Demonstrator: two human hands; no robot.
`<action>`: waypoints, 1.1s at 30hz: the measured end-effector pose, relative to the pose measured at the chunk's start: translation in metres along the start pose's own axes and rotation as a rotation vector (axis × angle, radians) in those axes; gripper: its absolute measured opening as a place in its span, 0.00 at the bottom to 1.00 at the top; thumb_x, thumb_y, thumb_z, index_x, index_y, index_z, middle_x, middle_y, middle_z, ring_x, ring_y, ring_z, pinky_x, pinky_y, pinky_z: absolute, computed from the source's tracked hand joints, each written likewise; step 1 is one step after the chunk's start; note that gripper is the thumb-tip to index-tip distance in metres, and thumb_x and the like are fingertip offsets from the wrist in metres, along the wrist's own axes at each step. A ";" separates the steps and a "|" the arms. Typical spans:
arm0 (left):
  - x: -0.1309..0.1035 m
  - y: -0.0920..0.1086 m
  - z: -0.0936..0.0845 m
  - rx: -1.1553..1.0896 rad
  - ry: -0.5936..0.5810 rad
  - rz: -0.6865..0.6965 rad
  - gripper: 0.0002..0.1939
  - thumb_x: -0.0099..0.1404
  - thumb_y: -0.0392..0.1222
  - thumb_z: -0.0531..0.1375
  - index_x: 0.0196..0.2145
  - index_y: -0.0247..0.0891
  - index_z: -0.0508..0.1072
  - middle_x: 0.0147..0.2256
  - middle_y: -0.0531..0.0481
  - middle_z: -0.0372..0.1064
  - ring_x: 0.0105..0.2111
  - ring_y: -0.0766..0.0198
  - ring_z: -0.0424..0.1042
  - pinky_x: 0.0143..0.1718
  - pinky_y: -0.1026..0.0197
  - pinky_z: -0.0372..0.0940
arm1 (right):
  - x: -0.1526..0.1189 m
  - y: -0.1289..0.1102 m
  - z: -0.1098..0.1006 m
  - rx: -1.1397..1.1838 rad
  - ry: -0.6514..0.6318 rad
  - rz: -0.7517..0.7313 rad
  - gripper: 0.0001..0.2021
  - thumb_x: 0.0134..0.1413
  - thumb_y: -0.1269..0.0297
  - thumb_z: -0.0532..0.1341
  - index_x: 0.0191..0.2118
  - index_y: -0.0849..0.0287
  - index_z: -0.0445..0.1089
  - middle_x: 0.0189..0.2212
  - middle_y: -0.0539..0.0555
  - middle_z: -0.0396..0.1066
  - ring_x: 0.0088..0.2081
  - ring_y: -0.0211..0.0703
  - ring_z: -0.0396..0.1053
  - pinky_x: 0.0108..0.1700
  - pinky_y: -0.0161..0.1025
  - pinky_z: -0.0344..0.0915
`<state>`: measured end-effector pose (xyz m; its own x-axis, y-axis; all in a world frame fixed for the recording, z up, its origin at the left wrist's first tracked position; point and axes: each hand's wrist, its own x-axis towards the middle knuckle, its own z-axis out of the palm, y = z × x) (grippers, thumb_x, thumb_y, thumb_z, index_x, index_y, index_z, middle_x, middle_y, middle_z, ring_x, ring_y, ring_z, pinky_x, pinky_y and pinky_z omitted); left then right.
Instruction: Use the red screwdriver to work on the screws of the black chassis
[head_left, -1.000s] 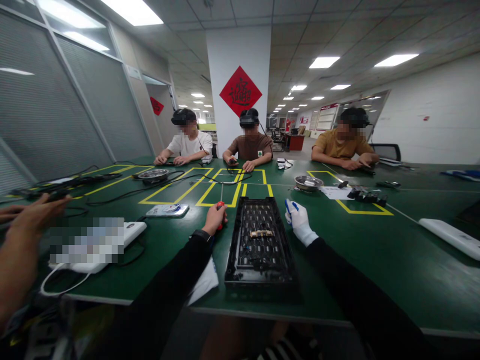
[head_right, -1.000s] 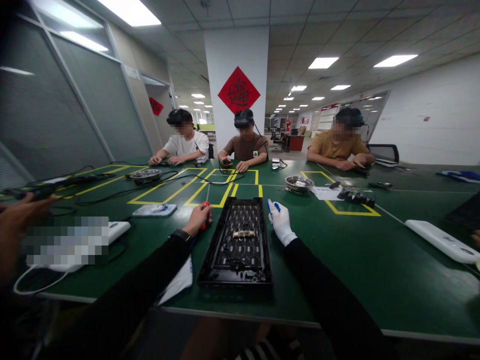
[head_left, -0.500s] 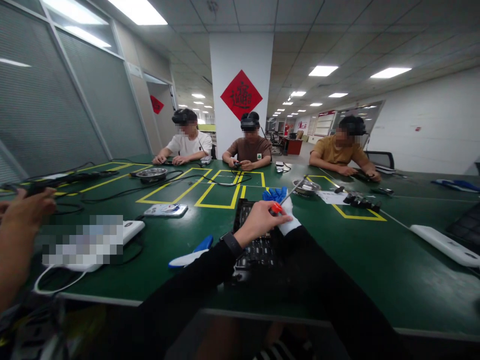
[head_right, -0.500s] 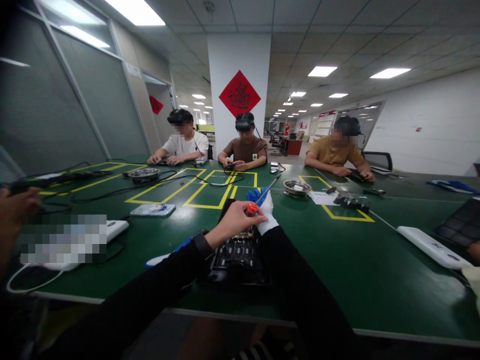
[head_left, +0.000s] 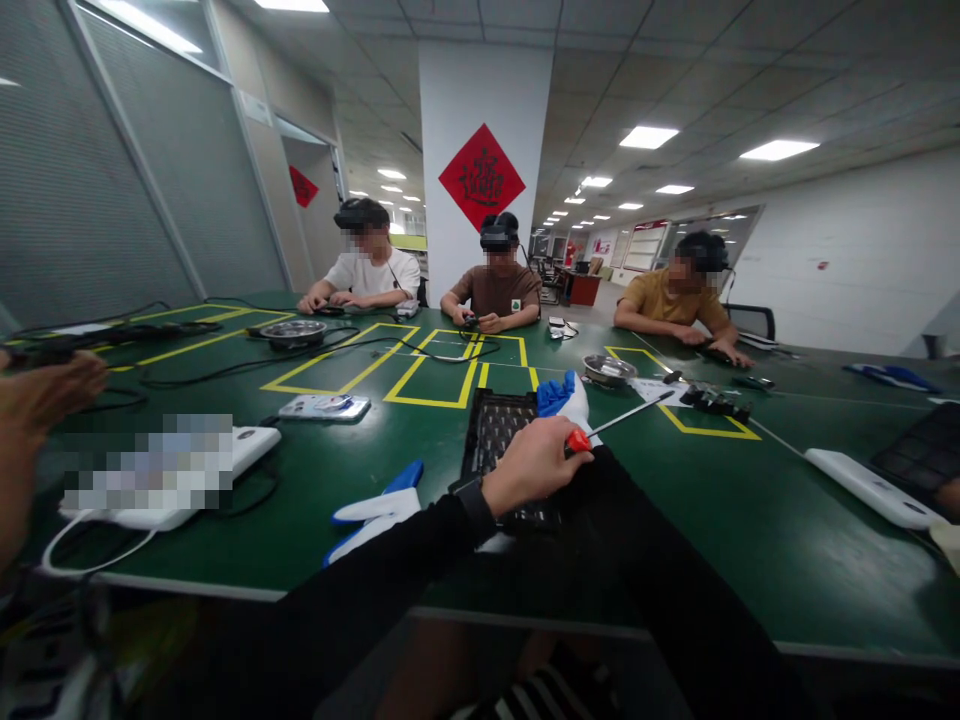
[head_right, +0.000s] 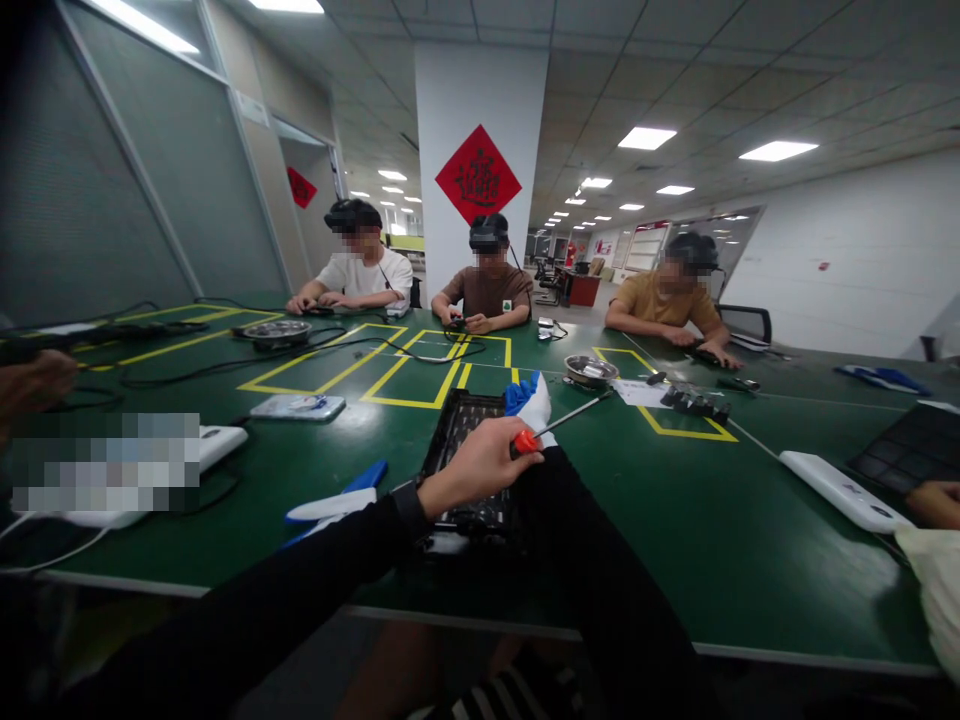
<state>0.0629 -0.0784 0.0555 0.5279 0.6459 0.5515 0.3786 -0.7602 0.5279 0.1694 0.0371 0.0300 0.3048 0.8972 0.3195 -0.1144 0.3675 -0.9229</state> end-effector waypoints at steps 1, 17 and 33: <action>-0.002 0.002 0.001 -0.038 -0.039 -0.010 0.09 0.56 0.44 0.58 0.28 0.34 0.72 0.27 0.49 0.67 0.28 0.66 0.65 0.31 0.66 0.59 | -0.002 0.000 0.001 0.052 0.036 0.009 0.22 0.50 0.44 0.44 0.43 0.51 0.61 0.30 0.50 0.65 0.33 0.36 0.69 0.34 0.36 0.70; 0.003 -0.109 -0.039 0.013 0.342 -0.555 0.23 0.58 0.57 0.51 0.23 0.33 0.68 0.19 0.50 0.64 0.18 0.69 0.61 0.21 0.67 0.54 | -0.032 -0.013 -0.031 -0.364 -0.278 0.017 0.14 0.39 0.53 0.64 0.22 0.61 0.69 0.16 0.47 0.63 0.21 0.34 0.60 0.24 0.32 0.58; -0.019 -0.156 -0.030 0.573 0.227 -0.704 0.20 0.59 0.59 0.49 0.31 0.40 0.69 0.32 0.46 0.70 0.33 0.57 0.69 0.28 0.63 0.56 | -0.046 0.003 -0.035 -1.149 -0.518 -0.520 0.06 0.50 0.63 0.58 0.34 0.56 0.68 0.33 0.52 0.69 0.38 0.42 0.64 0.41 0.38 0.58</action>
<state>-0.0287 0.0298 -0.0183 -0.1035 0.9229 0.3708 0.9037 -0.0685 0.4226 0.1877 -0.0117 0.0047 -0.3446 0.8005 0.4904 0.8257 0.5070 -0.2473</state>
